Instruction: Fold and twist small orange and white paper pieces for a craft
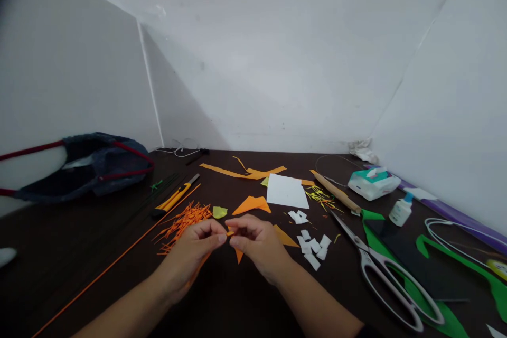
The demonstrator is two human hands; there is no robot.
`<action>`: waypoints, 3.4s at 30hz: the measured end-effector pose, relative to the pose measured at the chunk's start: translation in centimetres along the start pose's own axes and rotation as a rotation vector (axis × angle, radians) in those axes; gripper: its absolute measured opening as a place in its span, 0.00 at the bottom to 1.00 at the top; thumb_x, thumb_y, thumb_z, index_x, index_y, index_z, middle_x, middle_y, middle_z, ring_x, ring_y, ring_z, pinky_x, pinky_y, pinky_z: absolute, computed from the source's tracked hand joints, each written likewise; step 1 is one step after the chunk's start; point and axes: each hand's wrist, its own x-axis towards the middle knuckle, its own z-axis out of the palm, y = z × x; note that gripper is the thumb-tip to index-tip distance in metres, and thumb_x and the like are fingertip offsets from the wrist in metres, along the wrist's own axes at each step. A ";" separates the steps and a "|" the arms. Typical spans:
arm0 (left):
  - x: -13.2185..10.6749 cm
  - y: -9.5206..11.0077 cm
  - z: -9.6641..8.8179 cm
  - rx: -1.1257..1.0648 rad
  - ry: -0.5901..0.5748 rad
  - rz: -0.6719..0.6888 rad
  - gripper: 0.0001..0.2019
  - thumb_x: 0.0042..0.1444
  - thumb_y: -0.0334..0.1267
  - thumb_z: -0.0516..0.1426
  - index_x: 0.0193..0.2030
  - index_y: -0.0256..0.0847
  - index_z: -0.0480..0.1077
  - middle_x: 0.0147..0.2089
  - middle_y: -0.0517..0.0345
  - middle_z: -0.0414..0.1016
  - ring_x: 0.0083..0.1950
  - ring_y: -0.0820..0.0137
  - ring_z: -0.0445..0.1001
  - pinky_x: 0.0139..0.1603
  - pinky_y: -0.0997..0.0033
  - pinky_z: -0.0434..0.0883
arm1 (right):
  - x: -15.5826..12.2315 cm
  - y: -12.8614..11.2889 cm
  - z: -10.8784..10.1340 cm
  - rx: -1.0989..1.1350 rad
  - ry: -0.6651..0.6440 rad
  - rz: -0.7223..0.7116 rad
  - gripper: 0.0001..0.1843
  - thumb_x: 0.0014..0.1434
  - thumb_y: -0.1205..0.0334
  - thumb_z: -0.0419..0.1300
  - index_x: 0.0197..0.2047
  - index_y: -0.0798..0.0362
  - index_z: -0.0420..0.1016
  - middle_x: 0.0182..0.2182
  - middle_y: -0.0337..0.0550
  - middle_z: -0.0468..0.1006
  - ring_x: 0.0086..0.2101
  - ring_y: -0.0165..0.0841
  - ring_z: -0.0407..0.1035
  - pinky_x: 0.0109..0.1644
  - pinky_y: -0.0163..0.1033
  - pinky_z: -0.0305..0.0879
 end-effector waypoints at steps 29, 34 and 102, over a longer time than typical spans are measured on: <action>0.5 0.3 -1.4 0.785 -0.054 0.248 0.12 0.53 0.45 0.50 0.29 0.42 0.71 0.30 0.59 0.72 0.36 0.64 0.67 0.44 0.60 0.58 | 0.2 0.0 1.3 0.039 0.203 0.146 0.01 0.46 0.66 0.60 0.26 0.54 0.72 0.23 0.37 0.72 0.27 0.29 0.64 0.34 0.36 0.61; 0.6 0.5 -1.6 0.359 -0.284 0.070 0.17 0.57 0.45 0.46 0.28 0.39 0.71 0.29 0.58 0.72 0.34 0.68 0.68 0.37 0.71 0.62 | 0.1 -0.6 1.2 0.068 0.066 0.123 0.01 0.49 0.66 0.58 0.27 0.54 0.70 0.19 0.35 0.72 0.24 0.30 0.68 0.37 0.40 0.63; 0.7 -0.3 -0.7 1.079 0.034 0.468 0.04 0.46 0.32 0.55 0.22 0.41 0.64 0.27 0.63 0.69 0.36 0.68 0.66 0.53 0.54 0.45 | 0.1 1.1 1.5 0.047 0.153 0.200 0.01 0.46 0.68 0.60 0.25 0.56 0.71 0.21 0.36 0.68 0.25 0.27 0.58 0.31 0.34 0.54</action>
